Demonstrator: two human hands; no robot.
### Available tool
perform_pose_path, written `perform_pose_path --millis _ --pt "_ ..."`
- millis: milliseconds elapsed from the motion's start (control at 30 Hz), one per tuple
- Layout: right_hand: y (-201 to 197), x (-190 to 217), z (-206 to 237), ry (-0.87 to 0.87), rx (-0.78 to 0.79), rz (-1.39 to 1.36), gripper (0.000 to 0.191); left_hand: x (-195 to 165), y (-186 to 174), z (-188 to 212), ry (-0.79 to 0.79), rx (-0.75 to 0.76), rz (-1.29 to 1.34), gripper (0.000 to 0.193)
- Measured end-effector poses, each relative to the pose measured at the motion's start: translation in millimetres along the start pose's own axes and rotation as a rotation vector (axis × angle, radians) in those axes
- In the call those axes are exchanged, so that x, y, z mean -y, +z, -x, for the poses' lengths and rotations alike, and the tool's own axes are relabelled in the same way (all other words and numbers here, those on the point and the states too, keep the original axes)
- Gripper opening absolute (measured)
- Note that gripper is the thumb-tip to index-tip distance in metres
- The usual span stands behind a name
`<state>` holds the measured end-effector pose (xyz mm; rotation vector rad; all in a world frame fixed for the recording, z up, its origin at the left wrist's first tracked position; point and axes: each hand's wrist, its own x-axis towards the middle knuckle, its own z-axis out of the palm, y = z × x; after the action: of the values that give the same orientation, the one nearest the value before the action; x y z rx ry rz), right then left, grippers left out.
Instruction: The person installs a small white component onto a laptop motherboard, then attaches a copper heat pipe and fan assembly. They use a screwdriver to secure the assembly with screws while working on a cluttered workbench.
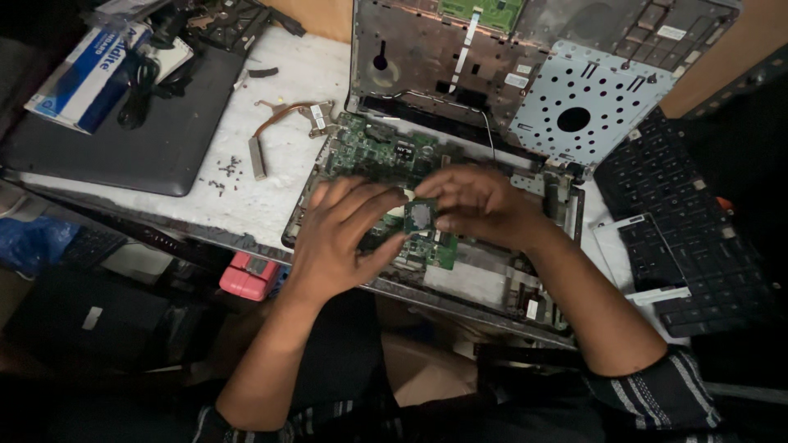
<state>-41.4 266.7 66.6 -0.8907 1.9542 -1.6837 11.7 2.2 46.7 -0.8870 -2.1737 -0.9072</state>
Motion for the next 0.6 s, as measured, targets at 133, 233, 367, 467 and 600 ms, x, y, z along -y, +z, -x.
perform_pose_path --millis 133,233,367,467,600 --pt "6 5 -2 0.018 -0.014 0.036 0.048 1 1 2 0.007 -0.029 -0.016 0.046" --pt "13 9 -2 0.055 -0.044 0.094 0.051 2 1 3 -0.002 -0.03 -0.022 0.045" --pt "16 12 -1 0.057 -0.105 0.187 0.044 1 3 0 -0.005 -0.038 -0.024 0.044" --pt "15 11 0 0.128 -0.206 0.262 0.04 0 2 0 -0.009 -0.045 -0.034 0.043" --pt "13 6 1 0.006 -0.16 0.099 0.037 -1 2 1 -0.04 -0.053 -0.005 0.044"
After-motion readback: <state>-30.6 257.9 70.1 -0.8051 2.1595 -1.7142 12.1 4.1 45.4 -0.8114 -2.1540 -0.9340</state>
